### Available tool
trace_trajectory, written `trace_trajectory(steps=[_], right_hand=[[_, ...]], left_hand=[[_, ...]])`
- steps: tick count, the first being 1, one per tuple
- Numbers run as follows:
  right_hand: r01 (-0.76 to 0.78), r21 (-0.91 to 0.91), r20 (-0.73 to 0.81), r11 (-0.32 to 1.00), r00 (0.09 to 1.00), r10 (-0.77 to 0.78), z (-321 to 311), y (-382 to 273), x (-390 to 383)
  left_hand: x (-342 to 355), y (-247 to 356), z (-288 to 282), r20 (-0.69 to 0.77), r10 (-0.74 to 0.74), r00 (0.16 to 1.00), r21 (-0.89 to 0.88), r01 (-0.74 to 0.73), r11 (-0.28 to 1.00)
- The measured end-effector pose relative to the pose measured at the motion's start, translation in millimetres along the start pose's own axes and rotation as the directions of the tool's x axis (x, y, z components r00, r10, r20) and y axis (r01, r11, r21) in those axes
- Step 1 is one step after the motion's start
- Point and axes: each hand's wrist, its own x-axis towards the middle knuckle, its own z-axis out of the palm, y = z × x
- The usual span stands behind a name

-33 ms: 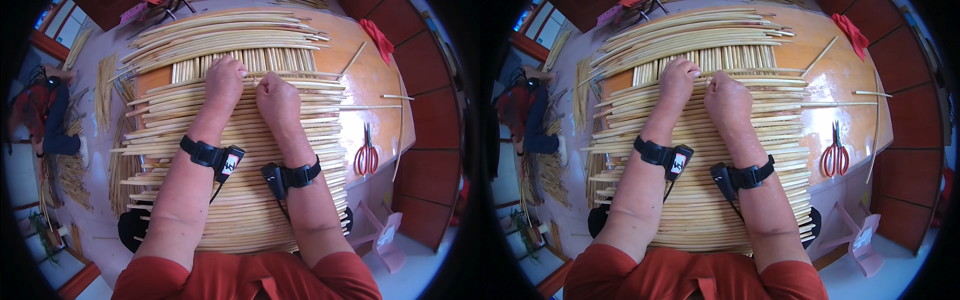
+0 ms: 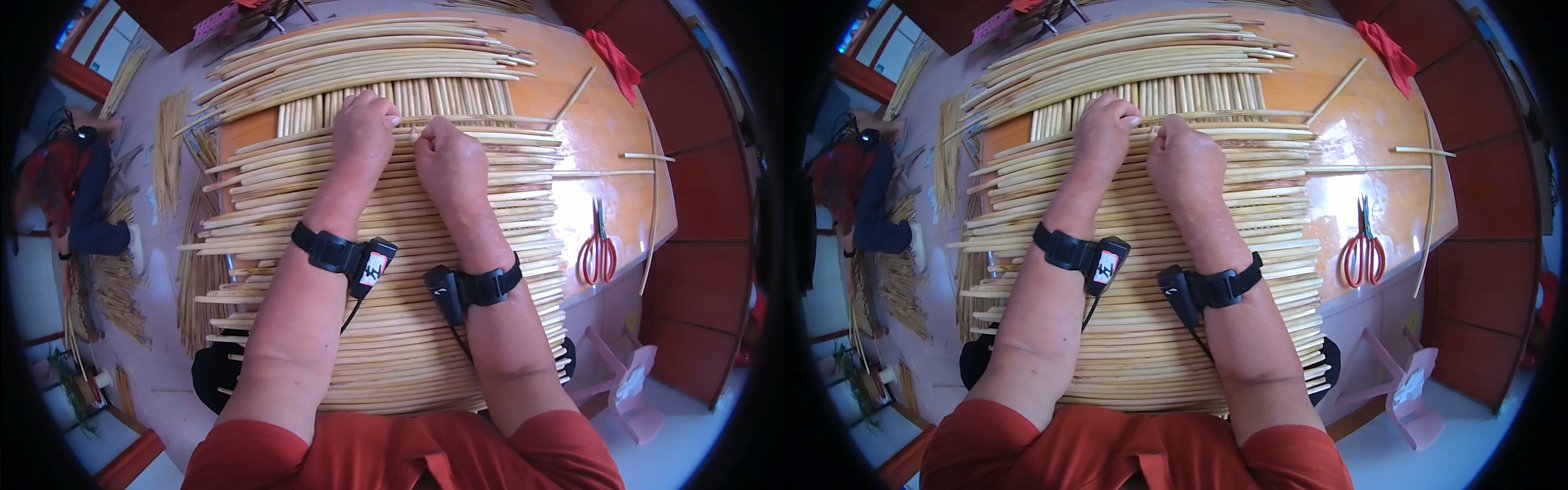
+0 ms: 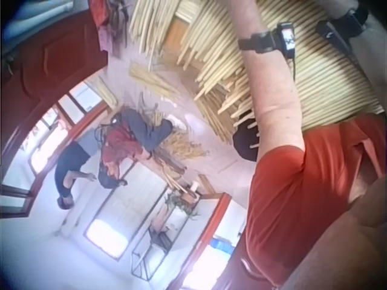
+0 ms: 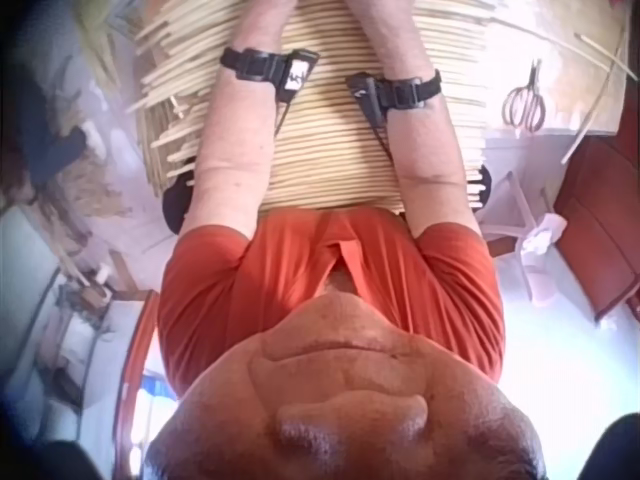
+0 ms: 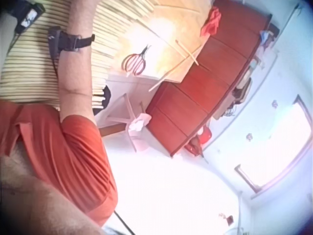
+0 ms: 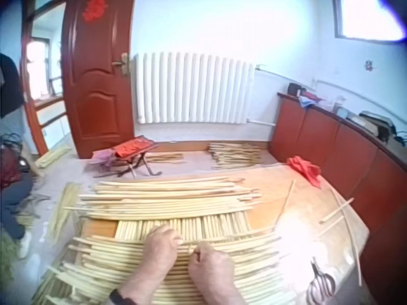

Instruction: The person is seen weaving together long bamboo sticks on a table to create a mat or screen.

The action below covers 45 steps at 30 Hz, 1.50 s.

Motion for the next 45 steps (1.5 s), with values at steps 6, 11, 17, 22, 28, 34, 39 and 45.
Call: trace_trajectory(steps=[6,11,17,22,28,34,39,45], right_hand=[[0.014,-0.007,0.003,1.0,1.0,-0.014,7,-7,0],[0.0,-0.043,0.017,0.999,1.0,0.001,5,-6,-1],[0.024,-0.138,0.108,0.99,0.994,-0.009,4,-11,3],[-0.017,-0.159,0.096,0.987,0.995,0.033,11,-13,5],[-0.103,-0.185,0.102,0.977,0.987,0.123,13,-16,15],[-0.027,-0.176,0.063,0.984,0.997,0.039,7,-11,31],[0.328,-0.192,-0.11,0.925,0.929,-0.352,0,13,67],[-0.065,0.027,0.55,0.998,0.834,0.039,3,-5,83]], left_hand=[[0,-12,-6,0.027,0.035,0.999,0.04,-0.036,0.999],[0,-8,-5,0.05,0.02,0.999,0.04,-0.022,0.999],[1,-8,-6,0.055,0.027,0.998,0.014,-0.028,1.0],[1,-10,-7,0.047,0.022,0.999,-0.009,-0.022,1.0],[4,-6,-7,0.061,0.028,0.998,-0.073,-0.023,0.997],[0,-5,-10,0.017,0.032,0.999,-0.052,-0.031,0.998],[1,-2,-5,-0.082,0.087,0.993,-0.047,-0.091,0.995],[0,-6,-8,-0.105,0.07,0.992,-0.044,-0.075,0.996]])
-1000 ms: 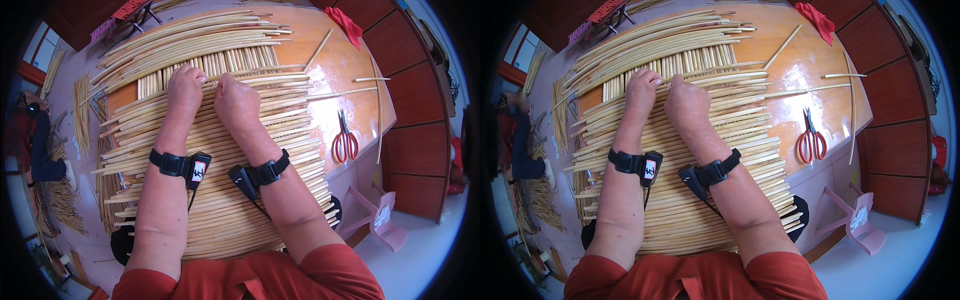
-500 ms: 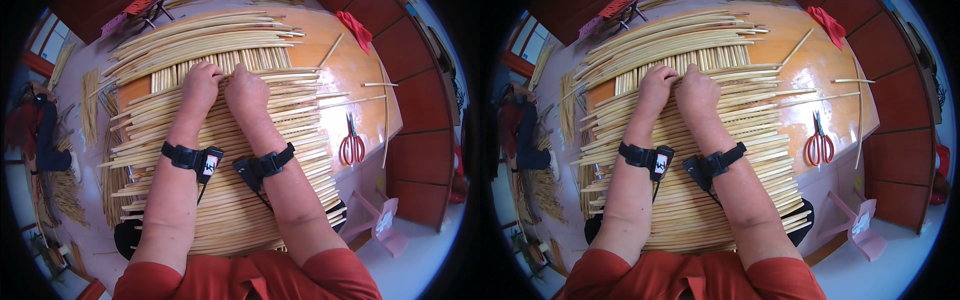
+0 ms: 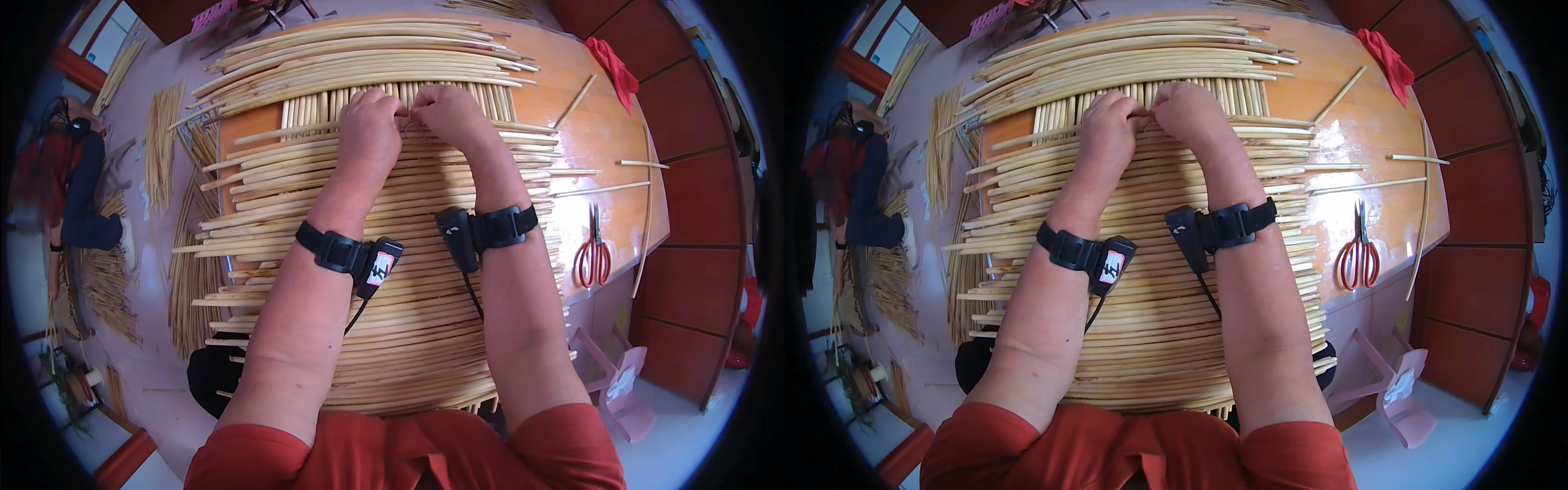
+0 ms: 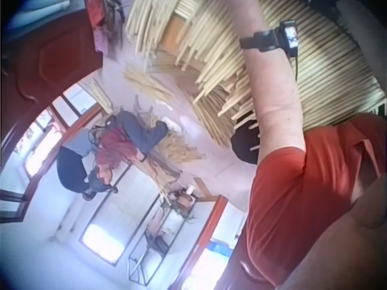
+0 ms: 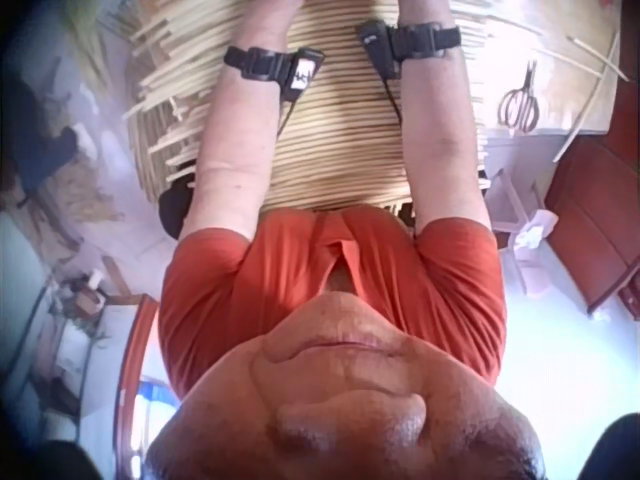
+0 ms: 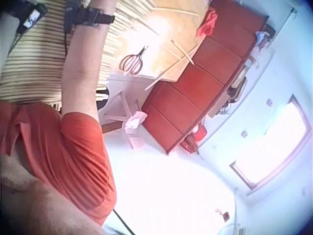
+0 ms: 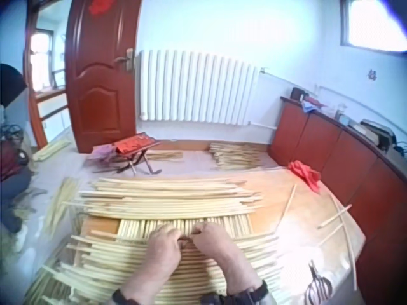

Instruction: The person is seen weaving together long bamboo sticks on a table to create a mat or screen.

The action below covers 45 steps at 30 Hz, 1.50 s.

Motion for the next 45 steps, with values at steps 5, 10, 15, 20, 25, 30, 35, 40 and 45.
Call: trace_trajectory(steps=[5,10,15,20,25,30,35,40,45], right_hand=[[0.065,-0.223,-0.075,0.973,0.994,-0.084,9,6,13],[-0.068,-0.213,-0.21,0.975,0.977,0.023,20,-17,8],[0.033,-0.024,-0.458,0.999,0.888,-0.041,18,-9,45],[0.031,0.364,-0.304,0.931,0.949,0.087,1,-15,36],[0.055,0.616,-0.255,0.786,0.958,0.133,0,1,22],[0.086,0.882,-0.183,0.464,0.969,0.168,11,9,19],[0.124,0.874,-0.22,0.469,0.963,0.155,12,9,25],[0.14,0.886,-0.26,0.441,0.939,0.226,15,7,24],[0.203,0.793,-0.397,0.574,0.887,0.235,16,2,-2]], left_hand=[[3,0,4,0.0,0.042,0.999,-0.042,-0.042,0.998],[4,-1,1,0.019,0.051,0.999,-0.058,-0.05,0.997],[2,6,4,0.045,0.064,0.997,-0.168,-0.056,0.984],[-1,4,3,0.027,-0.032,0.999,-0.067,0.034,0.997],[-2,2,3,0.056,-0.05,0.997,-0.012,0.051,0.999],[-1,-1,5,0.072,-0.043,0.996,0.006,0.042,0.999],[5,2,2,0.042,0.052,0.998,0.068,-0.055,0.996],[5,9,-2,0.154,-0.005,0.988,0.083,-0.008,0.996],[2,5,-6,0.182,-0.029,0.983,0.084,0.014,0.996]])
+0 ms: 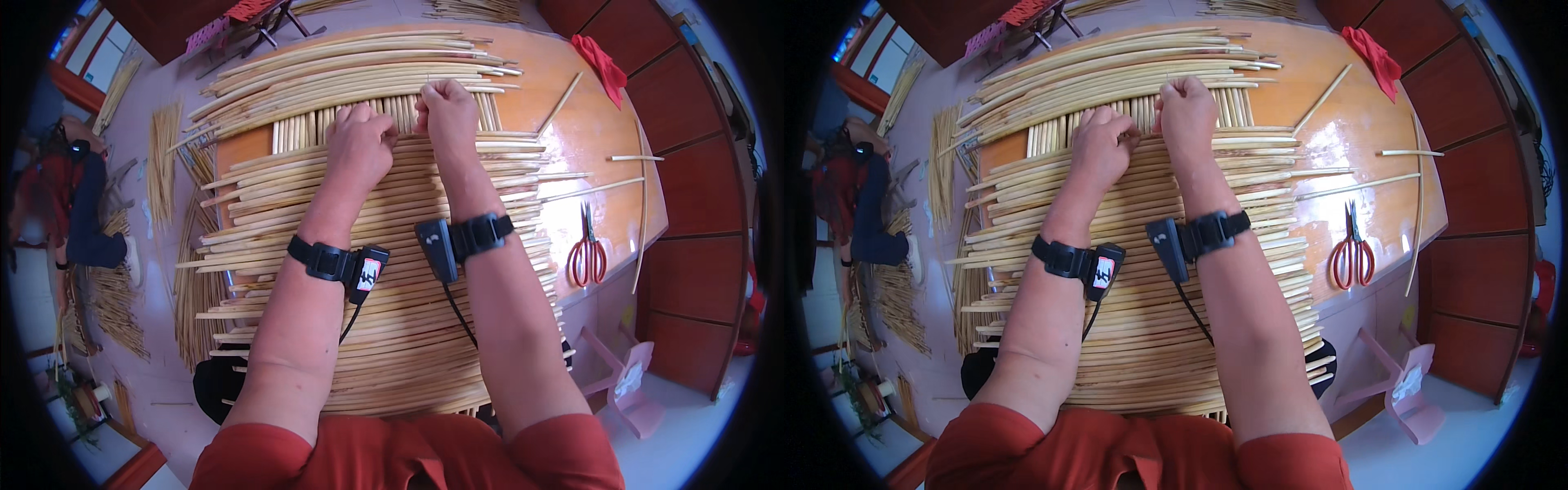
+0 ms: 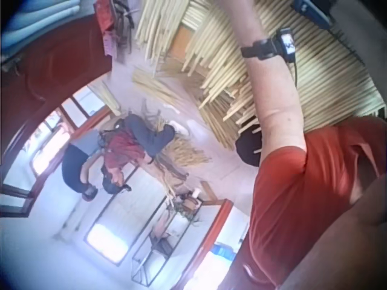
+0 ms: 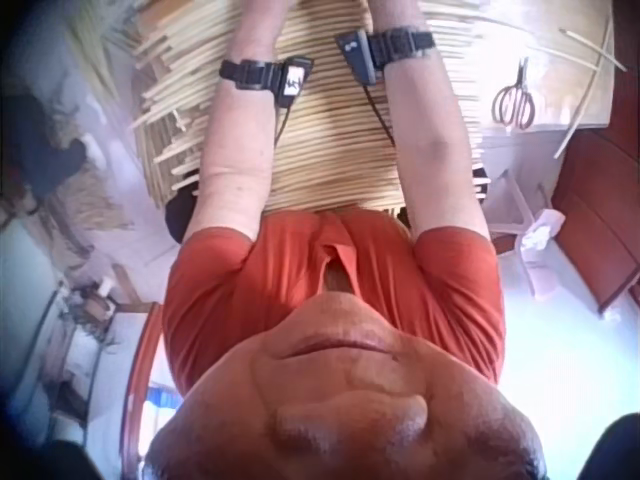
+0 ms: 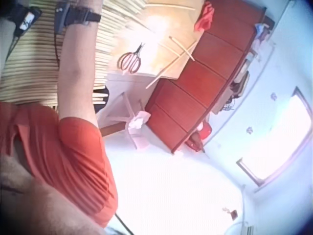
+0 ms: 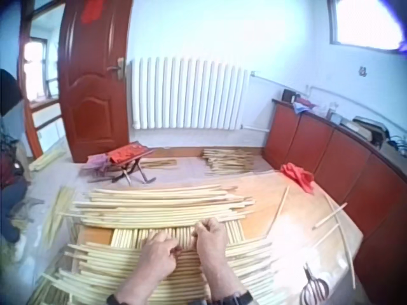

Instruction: The person is seen weaving together long bamboo sticks on a table to create a mat or screen.

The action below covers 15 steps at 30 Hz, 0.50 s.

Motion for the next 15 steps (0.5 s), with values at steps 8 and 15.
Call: trace_trajectory(steps=[8,15], right_hand=[[0.014,0.305,-0.062,0.952,0.998,0.005,-19,15,-18],[0.028,0.054,-0.068,0.998,0.997,-0.025,-13,6,-27]], left_hand=[[3,2,1,-0.013,-0.007,1.0,-0.071,0.007,0.997],[6,-5,13,-0.348,-0.104,0.932,-0.039,0.097,0.995]])
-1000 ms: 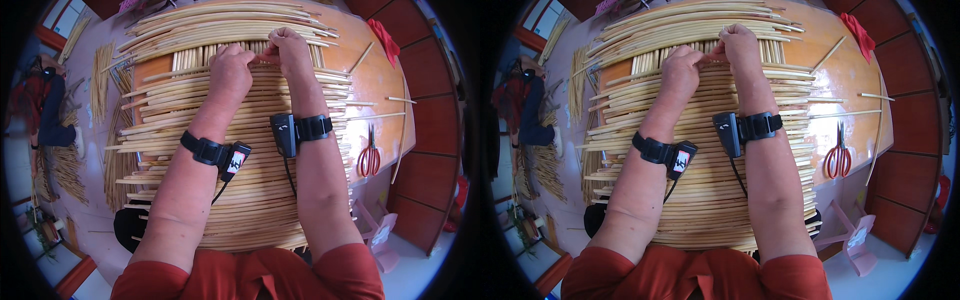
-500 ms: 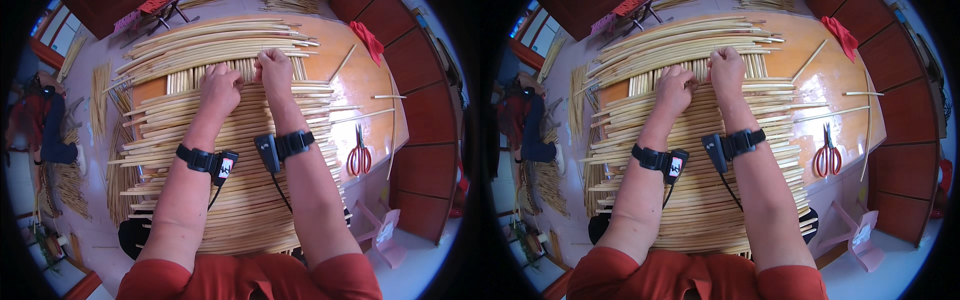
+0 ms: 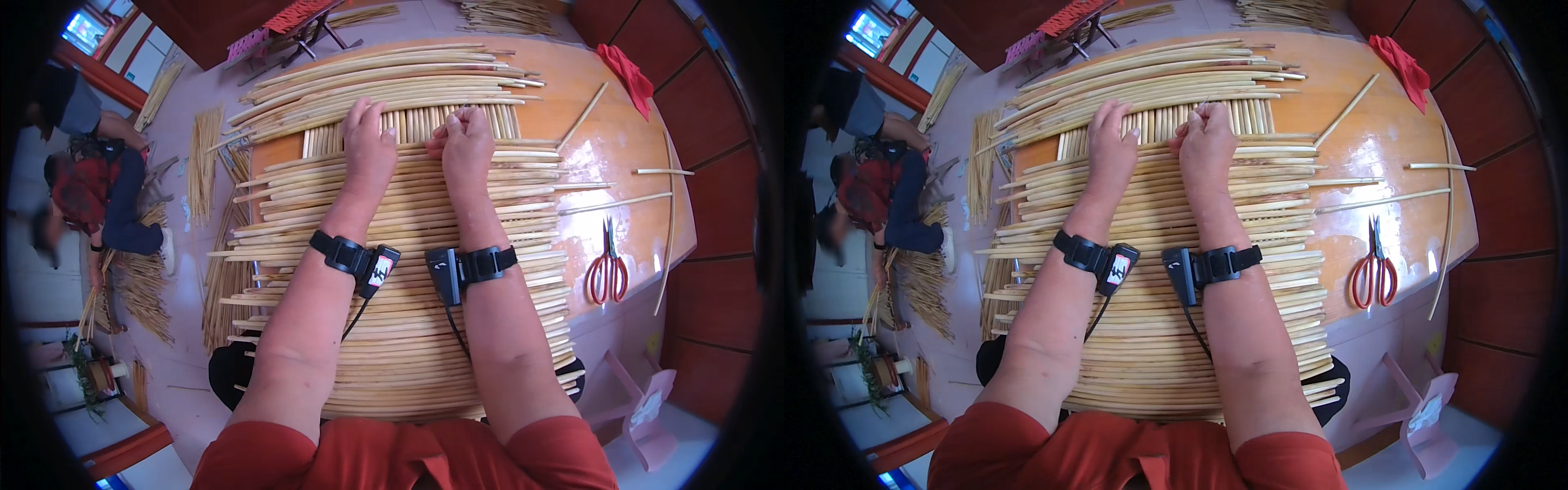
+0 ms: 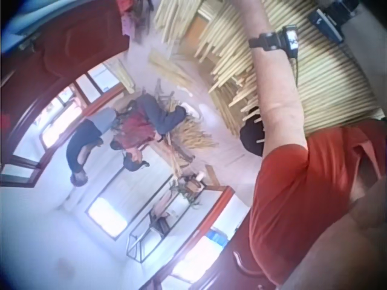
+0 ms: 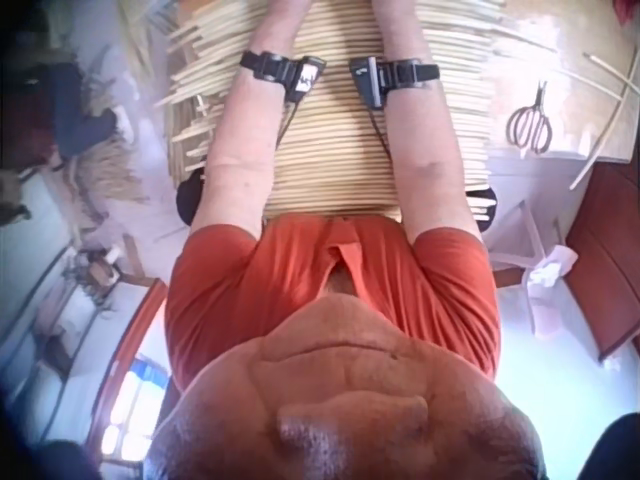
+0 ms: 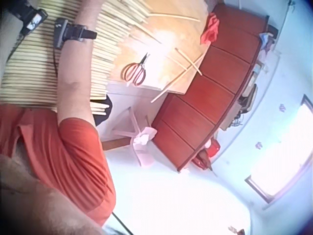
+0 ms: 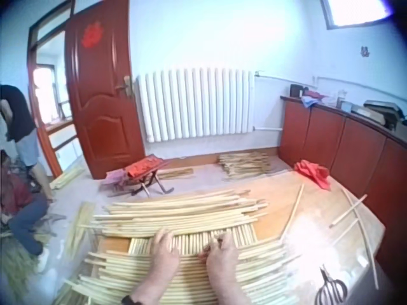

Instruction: The person is seen weaving together long bamboo sticks on a table to create a mat or screen.

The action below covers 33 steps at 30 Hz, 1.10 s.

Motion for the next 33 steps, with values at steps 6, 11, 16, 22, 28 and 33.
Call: trace_trajectory(steps=[6,11,16,22,28,33], right_hand=[[0.074,-0.122,0.01,0.99,0.997,-0.073,3,9,1],[0.078,-0.11,0.033,0.991,0.997,-0.075,3,6,0],[0.095,-0.125,0.026,0.988,0.995,-0.093,2,10,2],[0.175,-0.176,0.021,0.969,0.984,-0.174,7,23,7],[0.031,-0.047,-0.029,0.998,0.999,-0.033,-1,10,1],[0.353,-0.428,-0.003,0.832,0.92,-0.391,2,16,-1]], left_hand=[[2,7,2,0.158,0.007,0.987,0.223,-0.043,0.974],[17,7,-3,0.24,0.067,0.969,0.34,-0.149,0.929],[21,7,-1,0.273,0.109,0.956,0.343,-0.203,0.917],[16,1,-3,0.311,0.149,0.939,0.152,-0.203,0.967],[10,5,2,0.305,0.028,0.952,0.018,-0.035,0.999],[10,8,-1,0.281,-0.029,0.959,0.008,0.028,1.0]])
